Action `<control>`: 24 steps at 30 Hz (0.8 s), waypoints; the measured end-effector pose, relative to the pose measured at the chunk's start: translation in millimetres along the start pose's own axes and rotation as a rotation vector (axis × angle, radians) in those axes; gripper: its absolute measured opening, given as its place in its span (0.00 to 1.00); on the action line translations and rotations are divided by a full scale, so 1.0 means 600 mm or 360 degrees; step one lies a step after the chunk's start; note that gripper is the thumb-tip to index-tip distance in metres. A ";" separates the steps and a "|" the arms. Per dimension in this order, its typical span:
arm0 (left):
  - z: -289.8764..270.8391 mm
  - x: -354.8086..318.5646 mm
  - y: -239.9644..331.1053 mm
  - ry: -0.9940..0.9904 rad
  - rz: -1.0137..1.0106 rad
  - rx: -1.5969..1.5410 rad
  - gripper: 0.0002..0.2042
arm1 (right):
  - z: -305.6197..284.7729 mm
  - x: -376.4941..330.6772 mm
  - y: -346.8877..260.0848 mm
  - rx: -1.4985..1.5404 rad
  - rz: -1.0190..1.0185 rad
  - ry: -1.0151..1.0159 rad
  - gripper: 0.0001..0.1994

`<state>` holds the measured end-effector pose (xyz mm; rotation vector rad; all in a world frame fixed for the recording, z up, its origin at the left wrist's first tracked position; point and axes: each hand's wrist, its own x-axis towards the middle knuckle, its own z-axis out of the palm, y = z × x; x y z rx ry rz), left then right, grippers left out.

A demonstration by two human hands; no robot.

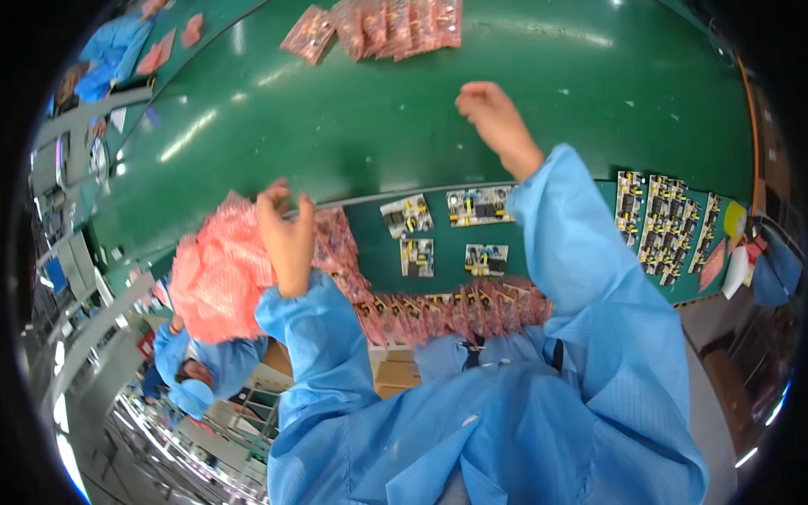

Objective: Packing electronic components into bubble wrap and placing them in boxes.

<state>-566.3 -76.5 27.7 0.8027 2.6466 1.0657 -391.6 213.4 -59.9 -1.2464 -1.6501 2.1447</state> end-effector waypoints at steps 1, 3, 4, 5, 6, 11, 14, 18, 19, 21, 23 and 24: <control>0.021 0.047 0.001 -0.0031 0.0028 0.0002 0.19 | -0.024 0.031 -0.015 -0.0097 0.0009 0.0157 0.18; 0.064 0.143 0.001 -0.0157 0.0107 0.0018 0.18 | -0.053 0.089 -0.037 -0.0127 -0.0045 0.0248 0.21; 0.082 0.188 -0.005 -0.0184 0.0127 0.0041 0.18 | -0.055 0.107 -0.044 -0.0175 -0.0097 0.0297 0.23; 0.106 0.233 -0.010 -0.0185 0.0251 0.0083 0.21 | -0.055 0.119 -0.055 -0.0149 -0.0088 0.0319 0.23; 0.129 0.276 -0.013 -0.0177 0.0379 0.0134 0.24 | -0.049 0.134 -0.066 -0.0202 -0.0051 0.0267 0.28; 0.242 0.429 -0.030 -0.0180 0.0627 0.0429 0.39 | -0.044 0.211 -0.074 -0.0149 0.0042 0.0129 0.38; 0.267 0.479 -0.035 -0.0428 0.0399 0.0511 0.43 | -0.039 0.232 -0.077 -0.0366 0.0044 0.0125 0.40; 0.248 0.509 -0.066 -0.0548 0.0293 0.0432 0.39 | -0.027 0.240 -0.085 -0.0820 -0.0066 0.0271 0.42; 0.256 0.504 -0.042 -0.0700 0.0035 0.0233 0.37 | -0.031 0.239 -0.085 -0.0816 -0.0055 0.0283 0.42; 0.254 0.469 -0.005 -0.0743 -0.0307 -0.0008 0.24 | -0.025 0.232 -0.094 -0.0684 -0.0003 0.0329 0.44; 0.267 0.450 0.007 -0.1175 -0.0739 -0.0707 0.16 | -0.028 0.239 -0.084 -0.0696 -0.0100 0.0444 0.41; 0.285 0.427 0.018 -0.1053 -0.0760 -0.1056 0.13 | -0.027 0.237 -0.088 -0.0487 -0.0123 0.0347 0.38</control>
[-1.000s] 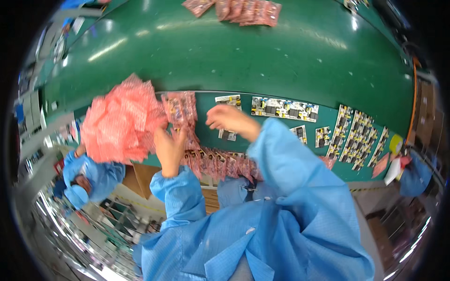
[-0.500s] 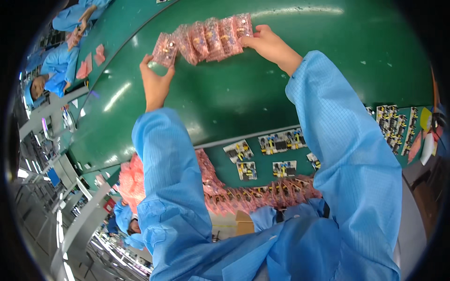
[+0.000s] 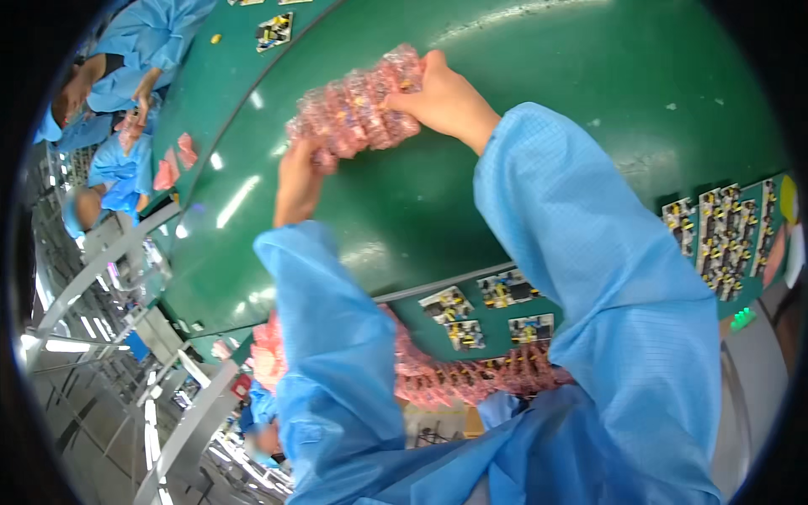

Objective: Packing electronic components into bubble wrap and placing them in boxes.

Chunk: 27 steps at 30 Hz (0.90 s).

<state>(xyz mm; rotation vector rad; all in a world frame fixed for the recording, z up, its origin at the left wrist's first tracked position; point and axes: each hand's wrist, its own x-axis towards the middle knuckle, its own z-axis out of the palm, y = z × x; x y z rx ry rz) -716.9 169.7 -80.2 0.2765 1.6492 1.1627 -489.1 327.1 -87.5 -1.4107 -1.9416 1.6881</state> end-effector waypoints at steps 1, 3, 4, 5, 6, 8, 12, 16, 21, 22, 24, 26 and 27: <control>0.023 -0.006 -0.008 0.0018 0.0122 -0.0341 0.11 | 0.002 0.002 -0.006 0.0211 -0.0026 -0.0092 0.36; 0.063 -0.027 0.024 0.0005 0.0055 -0.0386 0.13 | 0.003 0.004 0.000 0.0236 -0.0043 -0.0019 0.33; 0.078 -0.041 0.036 0.0022 -0.0027 -0.0453 0.15 | -0.001 -0.005 -0.009 0.0390 0.0060 -0.0138 0.34; 0.087 -0.046 0.038 0.0026 -0.0017 -0.0453 0.15 | -0.006 -0.010 -0.017 0.0540 0.0162 -0.0258 0.34; 0.096 -0.051 0.037 -0.0007 -0.0023 -0.0473 0.18 | 0.000 -0.011 -0.010 0.0749 0.0090 -0.0259 0.35; 0.102 -0.063 0.035 -0.0043 -0.0025 -0.0497 0.21 | -0.016 -0.023 0.011 0.0801 0.0150 -0.0374 0.34; 0.099 -0.096 0.018 -0.0262 0.0019 -0.0522 0.24 | -0.028 -0.070 0.019 0.1161 0.0141 -0.0662 0.32; 0.112 -0.176 0.004 -0.0459 0.0176 -0.0464 0.26 | -0.019 -0.143 0.041 0.1569 0.0118 -0.0802 0.30; 0.156 -0.374 -0.008 -0.0173 0.0176 -0.0318 0.33 | -0.050 -0.287 0.069 0.1778 0.0143 -0.1062 0.33; 0.169 -0.425 -0.010 -0.0066 0.0154 -0.0179 0.33 | -0.046 -0.324 0.076 0.1806 0.0264 -0.1003 0.40; 0.183 -0.520 -0.044 0.0105 0.0222 0.0153 0.35 | -0.050 -0.397 0.109 0.1977 0.0481 -0.1137 0.44; 0.213 -0.609 -0.079 0.0219 0.0209 0.0156 0.37 | -0.051 -0.470 0.156 0.2135 0.0744 -0.1265 0.55; 0.221 -0.654 -0.100 0.0231 0.0278 0.0396 0.38 | -0.049 -0.507 0.170 0.2141 0.0769 -0.1287 0.55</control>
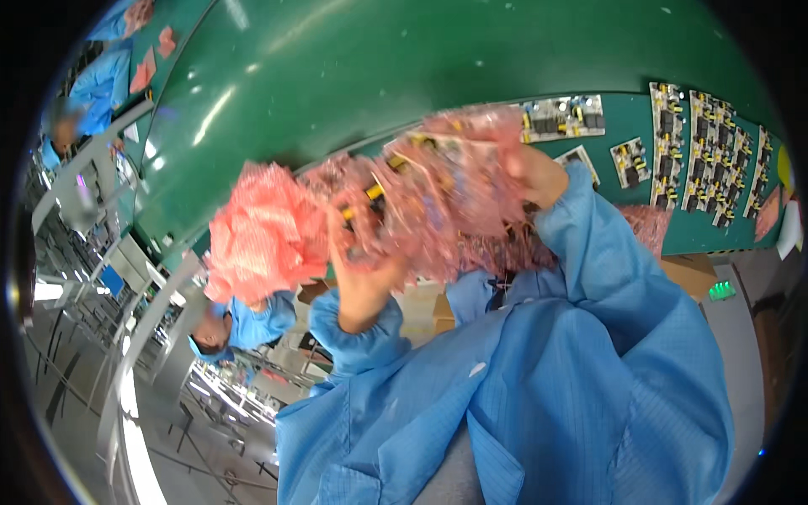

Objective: Packing electronic components into bubble wrap and placing them in boxes.

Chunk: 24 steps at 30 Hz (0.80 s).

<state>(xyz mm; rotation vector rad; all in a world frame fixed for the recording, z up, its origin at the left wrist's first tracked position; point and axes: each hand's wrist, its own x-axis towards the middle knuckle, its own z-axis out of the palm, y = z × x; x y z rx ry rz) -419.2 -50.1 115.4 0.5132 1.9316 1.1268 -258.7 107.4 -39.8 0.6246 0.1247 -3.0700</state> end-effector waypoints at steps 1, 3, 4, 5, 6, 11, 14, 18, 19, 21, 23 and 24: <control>0.012 -0.041 -0.009 -0.0002 -0.0093 -0.0325 0.38 | -0.002 -0.021 0.036 0.0114 0.0027 -0.0103 0.53; 0.008 -0.119 -0.015 0.0027 -0.0175 -0.0651 0.39 | 0.017 -0.080 0.082 0.0292 0.0126 -0.0151 0.54; 0.001 -0.162 -0.022 -0.0137 -0.0368 -0.0792 0.40 | 0.018 -0.107 0.102 0.0287 0.0156 -0.0159 0.54; -0.006 -0.194 -0.027 -0.0306 -0.0555 -0.0936 0.41 | 0.016 -0.130 0.123 0.0335 0.0260 -0.0096 0.54; -0.013 -0.219 -0.029 -0.0280 -0.0552 -0.0957 0.41 | 0.013 -0.153 0.139 0.0377 0.0366 -0.0023 0.54; -0.049 -0.314 -0.068 -0.0739 -0.0409 -0.1025 0.40 | 0.030 -0.195 0.183 0.0217 0.0566 -0.0537 0.53; -0.056 -0.333 -0.067 -0.0772 -0.0376 -0.1433 0.39 | 0.046 -0.182 0.200 0.0069 0.0582 -0.1121 0.53; -0.079 -0.293 -0.116 0.0361 -0.0309 -0.1002 0.34 | 0.088 -0.204 0.202 -0.0203 0.0739 -0.1338 0.53; -0.094 -0.264 -0.147 0.0489 -0.0318 -0.0732 0.33 | 0.099 -0.211 0.204 -0.0193 0.0707 -0.1352 0.54; -0.125 -0.211 -0.235 0.0752 -0.0221 0.0032 0.31 | 0.110 -0.221 0.204 -0.0198 0.0722 -0.1424 0.54; -0.141 -0.162 -0.302 0.0899 -0.0100 0.0520 0.30 | 0.114 -0.228 0.196 -0.0257 0.0741 -0.1403 0.54; -0.141 -0.138 -0.327 0.0905 -0.0148 0.0525 0.30 | 0.117 -0.238 0.191 -0.0296 0.0746 -0.1358 0.54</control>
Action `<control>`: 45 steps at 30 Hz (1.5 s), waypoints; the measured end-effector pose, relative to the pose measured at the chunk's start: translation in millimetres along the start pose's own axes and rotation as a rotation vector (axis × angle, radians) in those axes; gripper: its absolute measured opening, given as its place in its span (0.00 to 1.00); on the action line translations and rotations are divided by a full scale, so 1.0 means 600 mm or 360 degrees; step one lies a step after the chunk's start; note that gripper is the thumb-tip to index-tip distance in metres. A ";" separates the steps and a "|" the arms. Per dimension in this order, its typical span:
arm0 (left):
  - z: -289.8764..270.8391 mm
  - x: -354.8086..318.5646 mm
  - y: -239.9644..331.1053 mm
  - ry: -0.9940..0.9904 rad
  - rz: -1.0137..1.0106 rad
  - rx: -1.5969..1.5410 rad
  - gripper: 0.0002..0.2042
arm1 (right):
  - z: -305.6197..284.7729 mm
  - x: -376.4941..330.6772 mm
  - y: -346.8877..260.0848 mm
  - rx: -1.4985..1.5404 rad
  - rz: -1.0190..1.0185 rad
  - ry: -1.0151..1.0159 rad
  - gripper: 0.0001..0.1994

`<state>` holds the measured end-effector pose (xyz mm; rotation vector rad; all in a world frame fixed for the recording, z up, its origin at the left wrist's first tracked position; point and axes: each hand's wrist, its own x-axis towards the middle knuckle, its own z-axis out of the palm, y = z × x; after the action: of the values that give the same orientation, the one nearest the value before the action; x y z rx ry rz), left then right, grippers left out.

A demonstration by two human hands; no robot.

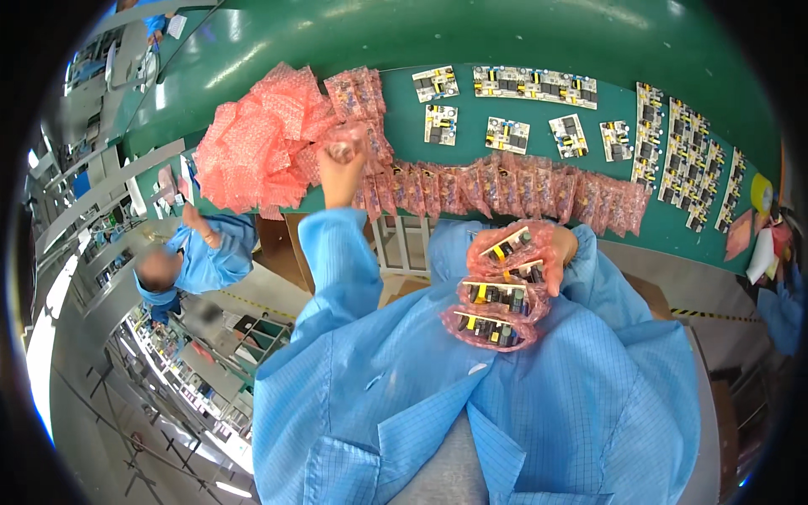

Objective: Packing electronic components into bubble wrap and placing them in boxes.

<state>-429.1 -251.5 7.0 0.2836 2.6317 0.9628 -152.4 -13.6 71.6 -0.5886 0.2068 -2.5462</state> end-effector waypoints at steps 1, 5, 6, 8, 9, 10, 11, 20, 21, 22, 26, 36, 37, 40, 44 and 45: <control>0.013 0.014 -0.008 -0.0002 -0.0044 0.0026 0.29 | 0.008 -0.007 -0.001 -0.0016 0.0015 0.0044 0.54; 0.054 0.050 -0.055 0.0204 0.0062 0.0177 0.35 | 0.031 -0.022 -0.006 -0.0073 0.0067 0.0235 0.55; 0.059 0.050 -0.053 0.0176 0.0062 0.0161 0.35 | 0.036 -0.030 0.002 -0.0072 0.0060 0.0267 0.55; 0.060 0.053 -0.027 0.0064 -0.0001 -0.0147 0.37 | 0.042 -0.039 0.010 -0.0114 -0.0145 0.0452 0.54; 0.057 0.051 -0.032 0.0104 0.0050 -0.0106 0.38 | 0.045 -0.031 0.006 -0.0074 -0.0128 0.0389 0.54; 0.061 0.050 -0.035 0.0100 0.0046 -0.0118 0.38 | 0.048 -0.026 0.004 -0.0086 -0.0115 0.0417 0.55; 0.069 0.050 -0.036 0.0137 0.0010 -0.0015 0.37 | 0.049 -0.024 0.004 -0.0065 -0.0093 0.0426 0.56; 0.047 0.065 -0.046 0.0066 0.0059 -0.0318 0.46 | 0.031 -0.033 0.024 -0.0045 -0.0146 0.0424 0.56; 0.045 0.060 -0.035 0.0057 0.0044 -0.0287 0.47 | 0.033 -0.032 0.020 -0.0081 -0.0122 0.0450 0.54; 0.041 0.054 -0.023 0.0050 0.0043 -0.0289 0.47 | 0.034 -0.027 0.025 -0.0080 -0.0126 0.0456 0.54; 0.025 0.008 0.059 0.0416 0.0407 -0.0056 0.41 | 0.036 -0.013 0.046 -0.0096 -0.0229 0.0589 0.55; -0.054 -0.276 0.306 -0.2278 0.0319 -0.1222 0.35 | 0.134 -0.100 0.076 -0.0320 -0.0711 0.1199 0.55; -0.038 -0.289 0.315 -0.2306 0.0325 -0.1226 0.35 | 0.145 -0.104 0.083 -0.0243 -0.0806 0.1291 0.53; 0.014 -0.320 0.326 -0.2248 -0.0166 -0.1288 0.40 | 0.200 -0.100 0.070 -0.0085 -0.0953 0.1606 0.47; 0.086 -0.353 0.356 -0.2145 0.0012 -0.1191 0.43 | 0.203 -0.129 0.073 -0.0515 -0.0850 0.2282 0.40; 0.102 -0.363 0.368 -0.2097 -0.0206 -0.1307 0.43 | 0.207 -0.142 0.066 -0.0577 -0.0878 0.2201 0.37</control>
<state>-188.3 -112.7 157.5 0.3482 0.9751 1.1344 -12.9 -7.6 141.1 1.2714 1.0848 -2.9688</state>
